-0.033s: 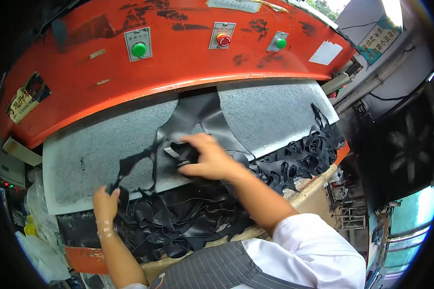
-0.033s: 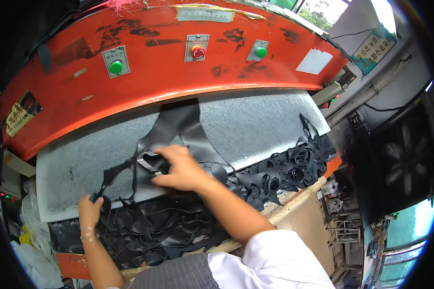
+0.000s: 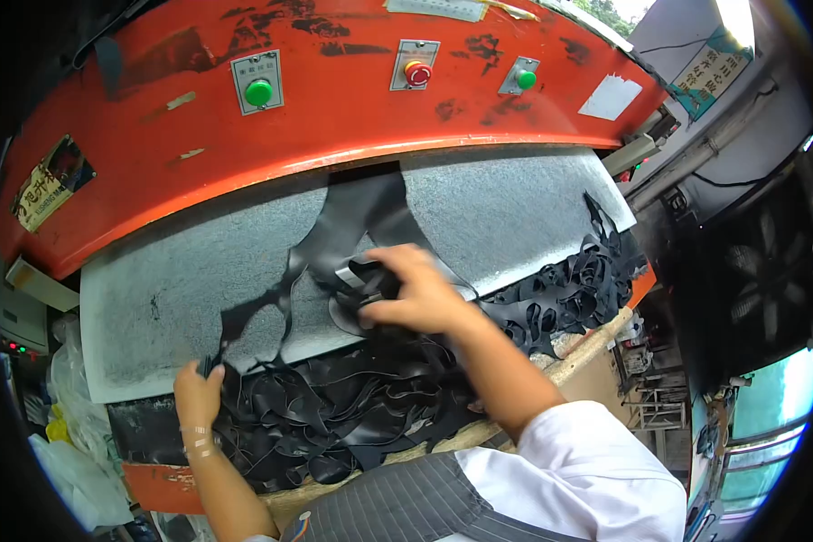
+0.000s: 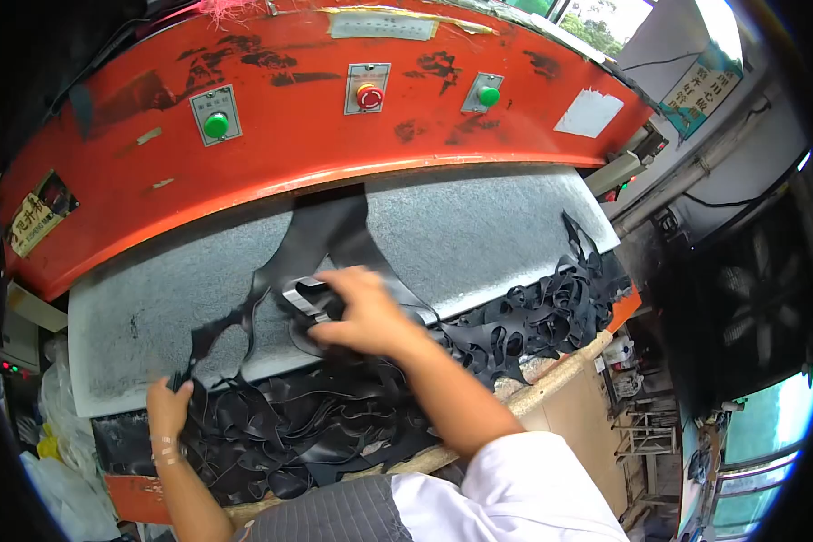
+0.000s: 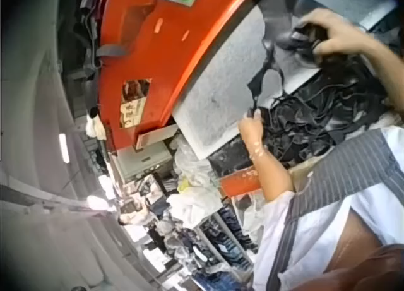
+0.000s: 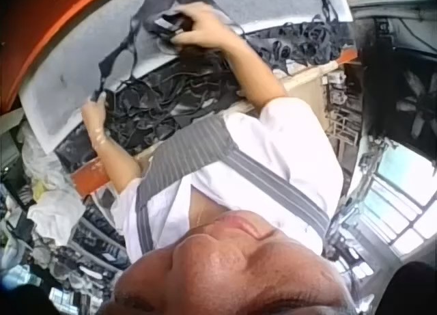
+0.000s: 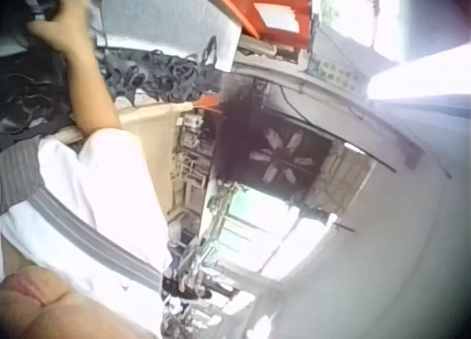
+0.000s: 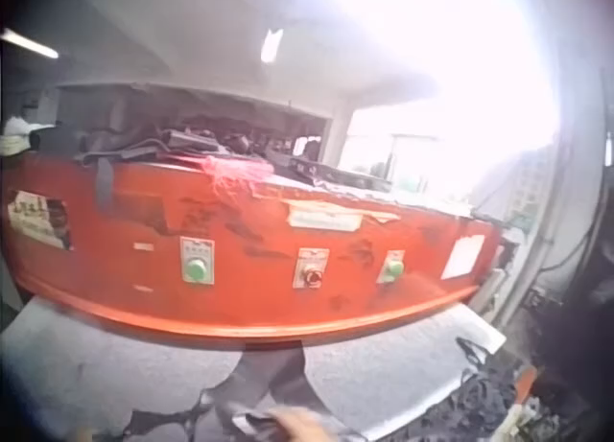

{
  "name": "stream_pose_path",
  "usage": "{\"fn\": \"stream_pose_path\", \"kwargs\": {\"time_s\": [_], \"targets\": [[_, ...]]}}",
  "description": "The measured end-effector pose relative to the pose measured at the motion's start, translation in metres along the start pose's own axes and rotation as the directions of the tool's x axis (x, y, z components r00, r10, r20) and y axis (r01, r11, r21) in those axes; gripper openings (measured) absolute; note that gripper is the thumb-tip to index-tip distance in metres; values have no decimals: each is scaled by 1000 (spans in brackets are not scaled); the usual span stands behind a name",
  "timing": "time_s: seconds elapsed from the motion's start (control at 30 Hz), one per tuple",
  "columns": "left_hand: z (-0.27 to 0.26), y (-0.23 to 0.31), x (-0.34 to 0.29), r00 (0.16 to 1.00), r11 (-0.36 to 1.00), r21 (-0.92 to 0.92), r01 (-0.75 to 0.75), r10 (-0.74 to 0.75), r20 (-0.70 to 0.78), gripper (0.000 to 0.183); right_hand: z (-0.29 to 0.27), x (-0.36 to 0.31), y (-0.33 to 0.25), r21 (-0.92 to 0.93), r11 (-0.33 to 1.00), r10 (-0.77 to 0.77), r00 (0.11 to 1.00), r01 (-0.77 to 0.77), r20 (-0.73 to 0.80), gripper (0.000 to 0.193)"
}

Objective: Cutting out shoe components from leather sheets using a hydraulic clicker press.

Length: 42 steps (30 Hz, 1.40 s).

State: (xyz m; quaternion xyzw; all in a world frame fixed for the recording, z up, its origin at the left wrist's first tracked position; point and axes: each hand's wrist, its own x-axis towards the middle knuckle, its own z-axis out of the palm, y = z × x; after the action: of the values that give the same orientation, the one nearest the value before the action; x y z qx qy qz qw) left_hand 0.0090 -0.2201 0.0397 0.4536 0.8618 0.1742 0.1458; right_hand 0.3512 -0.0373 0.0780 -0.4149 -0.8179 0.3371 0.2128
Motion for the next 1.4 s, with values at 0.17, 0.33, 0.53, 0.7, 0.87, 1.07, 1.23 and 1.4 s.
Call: {"fn": "stream_pose_path", "kwargs": {"time_s": [0.17,0.33,0.53,0.7,0.87,1.07,1.23,1.4], "targets": [[-37,3,-48,996,997,46,57,-60,63,37,-70,-54,70,-280,876,302,900,-392,-315,70],[-16,74,-16,993,991,-82,-102,96,-76,29,-70,-93,96,-422,740,407,848,-524,-339,68],[86,189,10,694,660,-246,-710,715,-84,25,-71,-156,85,-380,813,390,897,-441,-206,69],[139,247,-58,558,622,-103,-776,754,347,27,-80,-192,78,-401,790,473,877,-464,-84,78],[106,247,-54,703,741,-541,-398,625,339,27,-134,-191,121,-112,907,351,875,-406,-334,81],[84,166,13,964,965,-97,-244,230,-134,29,-143,-75,85,-199,977,18,953,-82,-304,78],[87,179,-6,999,997,69,-31,29,37,35,-74,2,51,-146,983,107,994,-109,-22,80],[74,174,-21,993,996,74,59,-66,96,31,-17,22,56,-259,951,167,985,-170,-36,82]]}}
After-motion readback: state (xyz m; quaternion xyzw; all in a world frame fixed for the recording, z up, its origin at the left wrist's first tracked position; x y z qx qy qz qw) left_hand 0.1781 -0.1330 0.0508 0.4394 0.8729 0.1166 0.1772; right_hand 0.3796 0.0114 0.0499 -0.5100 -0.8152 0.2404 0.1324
